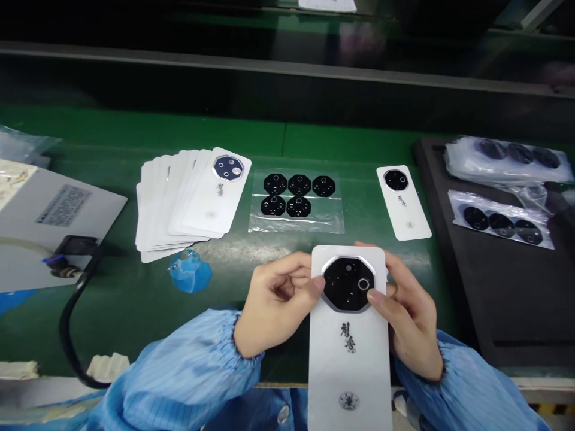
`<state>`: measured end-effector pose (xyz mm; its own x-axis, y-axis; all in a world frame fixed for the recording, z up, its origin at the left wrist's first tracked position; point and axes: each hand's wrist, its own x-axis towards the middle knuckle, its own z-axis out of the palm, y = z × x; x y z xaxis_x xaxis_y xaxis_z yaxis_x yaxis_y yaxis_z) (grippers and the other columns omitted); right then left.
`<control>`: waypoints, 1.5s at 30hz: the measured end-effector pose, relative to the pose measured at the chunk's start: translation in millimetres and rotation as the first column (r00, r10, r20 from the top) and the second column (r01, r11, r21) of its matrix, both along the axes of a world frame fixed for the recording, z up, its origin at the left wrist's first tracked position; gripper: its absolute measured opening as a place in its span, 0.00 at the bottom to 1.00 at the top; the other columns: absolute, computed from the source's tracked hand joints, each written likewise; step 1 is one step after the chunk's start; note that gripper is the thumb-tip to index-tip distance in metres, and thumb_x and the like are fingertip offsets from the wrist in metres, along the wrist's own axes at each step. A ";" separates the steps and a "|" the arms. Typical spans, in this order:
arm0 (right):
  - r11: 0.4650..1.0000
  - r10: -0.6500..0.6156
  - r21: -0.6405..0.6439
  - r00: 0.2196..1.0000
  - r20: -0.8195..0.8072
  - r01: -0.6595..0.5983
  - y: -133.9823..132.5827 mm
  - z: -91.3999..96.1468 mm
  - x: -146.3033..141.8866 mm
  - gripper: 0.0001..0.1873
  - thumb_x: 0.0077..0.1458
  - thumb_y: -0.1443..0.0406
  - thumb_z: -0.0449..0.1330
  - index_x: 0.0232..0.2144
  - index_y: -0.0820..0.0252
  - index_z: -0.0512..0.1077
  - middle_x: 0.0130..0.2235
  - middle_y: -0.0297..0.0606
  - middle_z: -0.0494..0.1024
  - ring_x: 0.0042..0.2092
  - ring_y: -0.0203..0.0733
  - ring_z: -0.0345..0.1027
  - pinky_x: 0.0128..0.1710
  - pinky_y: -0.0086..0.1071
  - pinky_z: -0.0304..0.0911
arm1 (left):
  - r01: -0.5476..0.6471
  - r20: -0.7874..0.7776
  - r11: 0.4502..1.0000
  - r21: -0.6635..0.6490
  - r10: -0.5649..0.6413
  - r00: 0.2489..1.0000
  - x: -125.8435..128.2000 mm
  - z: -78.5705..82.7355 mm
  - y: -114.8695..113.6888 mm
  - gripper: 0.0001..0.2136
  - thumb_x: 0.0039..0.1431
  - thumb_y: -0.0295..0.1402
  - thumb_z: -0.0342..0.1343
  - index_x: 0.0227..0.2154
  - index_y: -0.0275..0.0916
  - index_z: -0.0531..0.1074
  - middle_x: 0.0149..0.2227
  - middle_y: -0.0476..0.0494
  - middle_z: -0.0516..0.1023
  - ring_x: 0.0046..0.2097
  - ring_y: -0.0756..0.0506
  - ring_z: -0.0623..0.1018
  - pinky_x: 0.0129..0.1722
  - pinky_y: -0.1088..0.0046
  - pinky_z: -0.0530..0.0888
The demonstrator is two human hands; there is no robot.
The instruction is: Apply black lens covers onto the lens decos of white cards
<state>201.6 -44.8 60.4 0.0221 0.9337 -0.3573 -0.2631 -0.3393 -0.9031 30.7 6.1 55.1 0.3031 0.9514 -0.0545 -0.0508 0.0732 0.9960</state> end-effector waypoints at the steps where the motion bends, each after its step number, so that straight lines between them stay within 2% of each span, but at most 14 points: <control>1: 1.000 -0.001 0.005 1.000 0.000 0.001 -0.1 -0.1 0.1 0.22 0.57 0.59 0.61 0.54 0.47 0.67 0.20 0.29 0.71 0.16 0.32 0.56 0.16 0.26 0.51 | -0.006 0.003 1.000 0.007 0.006 1.000 0.1 0.2 0.5 0.04 0.55 0.27 0.55 0.28 0.36 0.73 0.17 0.53 0.68 0.18 0.57 0.64 0.16 0.86 0.61; 6: 0.999 0.004 0.039 1.000 0.027 -0.005 -1.1 -1.3 -0.8 0.22 0.58 0.59 0.61 0.55 0.44 0.66 0.19 0.28 0.70 0.16 0.32 0.55 0.15 0.25 0.49 | -0.003 0.027 1.000 0.027 0.003 1.000 -0.4 0.9 0.2 0.05 0.58 0.27 0.54 0.28 0.37 0.72 0.17 0.53 0.71 0.17 0.57 0.66 0.16 0.87 0.63; 8: 0.998 0.001 0.061 0.998 0.067 -0.005 -1.5 -1.7 -2.3 0.21 0.59 0.58 0.60 0.55 0.44 0.65 0.19 0.28 0.70 0.16 0.32 0.54 0.15 0.25 0.48 | 0.015 0.043 0.999 0.045 -0.017 0.999 0.9 0.4 -2.8 0.02 0.57 0.27 0.56 0.31 0.38 0.72 0.21 0.52 0.74 0.20 0.56 0.70 0.18 0.87 0.66; 9: 0.997 0.000 0.073 0.996 0.090 -0.006 -1.7 -1.9 -3.2 0.21 0.59 0.58 0.59 0.55 0.44 0.65 0.19 0.28 0.70 0.16 0.32 0.54 0.14 0.25 0.49 | 0.019 0.052 0.998 0.055 -0.021 0.998 2.1 0.0 -4.8 0.04 0.55 0.27 0.58 0.35 0.39 0.72 0.24 0.52 0.77 0.22 0.55 0.73 0.19 0.86 0.69; 12: 0.995 0.000 0.102 0.989 0.146 -0.015 -1.7 -2.6 -6.1 0.21 0.60 0.59 0.58 0.56 0.45 0.65 0.19 0.27 0.70 0.16 0.31 0.54 0.14 0.24 0.51 | -0.009 0.042 0.999 0.052 0.007 0.999 7.1 -1.6 -10.3 0.26 0.48 0.25 0.65 0.51 0.45 0.65 0.34 0.51 0.81 0.29 0.52 0.78 0.25 0.85 0.75; 14: 0.994 0.004 0.108 0.986 0.164 -0.022 -1.5 -3.1 -7.3 0.21 0.60 0.59 0.58 0.56 0.45 0.65 0.18 0.27 0.69 0.16 0.31 0.54 0.14 0.24 0.51 | -0.037 0.013 0.998 0.053 0.036 0.999 9.5 -2.7 -12.5 0.31 0.49 0.24 0.65 0.55 0.48 0.61 0.34 0.52 0.80 0.26 0.54 0.77 0.23 0.86 0.73; 17: 0.994 0.007 0.106 0.985 0.174 -0.026 -1.7 -3.6 -7.4 0.21 0.60 0.59 0.58 0.56 0.44 0.65 0.18 0.26 0.68 0.16 0.32 0.56 0.14 0.24 0.53 | -0.059 -0.019 0.996 0.065 0.060 0.998 10.2 -3.6 -13.2 0.27 0.52 0.26 0.63 0.54 0.45 0.64 0.30 0.53 0.79 0.22 0.56 0.73 0.19 0.88 0.71; 21: 0.996 0.004 0.091 0.985 0.174 -0.021 -3.1 -3.6 -5.8 0.23 0.60 0.58 0.59 0.57 0.45 0.64 0.18 0.26 0.67 0.16 0.33 0.58 0.13 0.25 0.55 | -0.082 -0.024 0.995 0.060 0.084 0.996 8.6 -4.7 -13.4 0.23 0.55 0.27 0.61 0.53 0.44 0.66 0.29 0.54 0.78 0.23 0.57 0.73 0.23 0.88 0.74; 26: 0.997 0.012 0.068 0.982 0.188 -0.025 -3.9 -2.3 -5.0 0.23 0.60 0.57 0.59 0.57 0.47 0.64 0.17 0.26 0.66 0.15 0.33 0.56 0.13 0.25 0.55 | -0.105 -0.071 0.988 0.116 0.114 0.991 8.2 -6.1 -13.8 0.20 0.57 0.27 0.59 0.53 0.43 0.68 0.24 0.56 0.74 0.19 0.59 0.66 0.18 0.90 0.69; 37: 0.998 -0.006 0.061 0.986 0.165 -0.004 -6.1 0.2 -6.1 0.24 0.59 0.58 0.59 0.57 0.49 0.65 0.19 0.28 0.69 0.16 0.34 0.59 0.14 0.26 0.57 | -0.113 -0.090 0.985 0.129 0.125 0.988 7.1 -5.7 -14.9 0.18 0.59 0.28 0.56 0.52 0.44 0.69 0.20 0.56 0.69 0.18 0.58 0.59 0.14 0.88 0.62; 45: 0.998 -0.005 0.056 0.988 0.158 -0.004 -6.7 0.5 -6.5 0.25 0.59 0.58 0.60 0.58 0.49 0.64 0.17 0.27 0.67 0.17 0.35 0.60 0.14 0.26 0.58 | -0.132 -0.120 0.976 0.175 0.154 0.981 6.0 -6.8 -16.4 0.17 0.61 0.28 0.55 0.52 0.46 0.70 0.18 0.57 0.61 0.18 0.57 0.54 0.14 0.85 0.55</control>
